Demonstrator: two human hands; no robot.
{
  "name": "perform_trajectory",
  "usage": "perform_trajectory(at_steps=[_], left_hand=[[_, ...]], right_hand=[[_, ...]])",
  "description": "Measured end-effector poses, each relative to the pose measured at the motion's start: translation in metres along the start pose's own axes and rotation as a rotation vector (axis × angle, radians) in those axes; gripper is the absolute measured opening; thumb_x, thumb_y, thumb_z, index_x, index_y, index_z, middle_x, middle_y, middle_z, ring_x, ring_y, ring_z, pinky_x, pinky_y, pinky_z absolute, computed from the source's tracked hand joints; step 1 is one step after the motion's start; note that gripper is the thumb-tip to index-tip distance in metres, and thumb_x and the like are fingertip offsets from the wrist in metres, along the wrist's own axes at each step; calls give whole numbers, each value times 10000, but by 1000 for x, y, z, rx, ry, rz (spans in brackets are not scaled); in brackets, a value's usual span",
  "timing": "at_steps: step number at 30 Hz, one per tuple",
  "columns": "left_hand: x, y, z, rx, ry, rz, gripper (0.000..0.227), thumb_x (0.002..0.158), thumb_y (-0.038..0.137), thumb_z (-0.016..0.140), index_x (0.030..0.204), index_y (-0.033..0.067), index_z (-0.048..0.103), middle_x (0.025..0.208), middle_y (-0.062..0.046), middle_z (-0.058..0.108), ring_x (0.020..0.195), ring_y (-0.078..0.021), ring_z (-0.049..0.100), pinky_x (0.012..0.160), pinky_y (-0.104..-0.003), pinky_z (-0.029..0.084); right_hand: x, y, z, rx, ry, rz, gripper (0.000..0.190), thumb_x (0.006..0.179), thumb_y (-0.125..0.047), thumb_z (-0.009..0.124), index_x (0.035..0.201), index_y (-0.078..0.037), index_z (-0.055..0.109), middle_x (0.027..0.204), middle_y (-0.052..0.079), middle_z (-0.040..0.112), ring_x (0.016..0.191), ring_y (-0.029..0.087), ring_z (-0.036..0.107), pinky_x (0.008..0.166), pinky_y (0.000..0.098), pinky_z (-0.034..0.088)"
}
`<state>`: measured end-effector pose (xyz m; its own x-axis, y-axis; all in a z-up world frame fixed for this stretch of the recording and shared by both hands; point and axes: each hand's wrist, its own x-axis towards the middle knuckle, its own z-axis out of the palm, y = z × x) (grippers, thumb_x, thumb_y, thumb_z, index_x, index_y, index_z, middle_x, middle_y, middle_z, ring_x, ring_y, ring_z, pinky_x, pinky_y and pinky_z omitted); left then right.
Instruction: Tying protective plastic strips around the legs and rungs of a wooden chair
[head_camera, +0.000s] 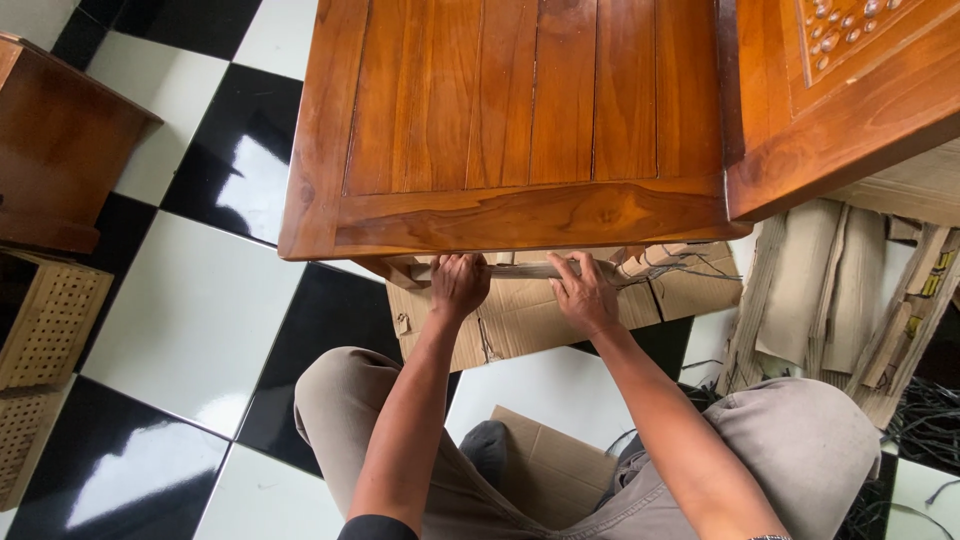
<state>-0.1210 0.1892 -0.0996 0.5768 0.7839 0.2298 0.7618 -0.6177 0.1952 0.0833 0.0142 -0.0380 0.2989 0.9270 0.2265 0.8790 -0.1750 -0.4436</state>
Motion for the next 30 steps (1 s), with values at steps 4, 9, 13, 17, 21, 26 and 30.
perform_trajectory(at_steps=[4, 9, 13, 17, 21, 26, 30], left_hand=[[8, 11, -21, 54, 107, 81, 124, 713, 322, 676, 637, 258, 601, 575, 9, 596, 711, -233, 696, 845, -403, 528], [-6, -6, 15, 82, 65, 119, 150, 712, 292, 736, 825, 212, 679, 689, -20, 642, 777, -271, 698, 785, -437, 531], [-13, 11, -20, 52, -27, 108, 282, 848, 306, 674, 1065, 130, 640, 995, -100, 672, 1062, -304, 662, 985, -449, 496], [-28, -10, 21, 154, -138, 193, 834, 805, 516, 768, 1494, 165, 456, 1420, -47, 554, 1360, -235, 493, 1159, -460, 346], [-22, -28, 62, 256, 101, 273, 320, 705, 347, 835, 905, 238, 610, 901, 40, 621, 903, -217, 643, 821, -400, 503], [-14, -18, 57, 297, 80, 235, 145, 707, 275, 741, 751, 291, 604, 662, 79, 607, 703, -170, 655, 798, -362, 497], [-18, -24, 77, 246, 1, 173, 199, 755, 308, 731, 939, 272, 664, 812, 32, 685, 918, -205, 687, 960, -417, 484]], right_hand=[[1, 4, 10, -133, 40, -46, 554, 894, -261, 717, 1423, -323, 564, 1268, 91, 531, 1085, 332, 653, 880, 452, 574], [4, 15, 29, -321, 0, -104, 669, 813, -314, 781, 1438, -328, 544, 1281, 74, 551, 948, 298, 643, 773, 416, 578], [5, 27, 46, -357, -22, -102, 635, 797, -289, 800, 1392, -298, 580, 1265, 43, 583, 893, 276, 639, 745, 399, 585], [6, 29, 52, -401, -30, -85, 531, 799, -278, 790, 1298, -257, 609, 1172, 4, 610, 911, 258, 648, 729, 378, 601], [1, 52, 85, -394, -45, -47, 449, 802, -232, 782, 1226, -249, 635, 1137, -13, 633, 988, 287, 644, 694, 396, 612], [11, 50, 84, -385, -88, -17, 357, 808, -228, 766, 1145, -236, 649, 1095, -9, 679, 994, 280, 662, 712, 407, 608], [14, 28, 48, -296, -152, 38, 411, 796, -204, 725, 1197, -196, 635, 1172, 43, 685, 1049, 322, 663, 786, 435, 589]])
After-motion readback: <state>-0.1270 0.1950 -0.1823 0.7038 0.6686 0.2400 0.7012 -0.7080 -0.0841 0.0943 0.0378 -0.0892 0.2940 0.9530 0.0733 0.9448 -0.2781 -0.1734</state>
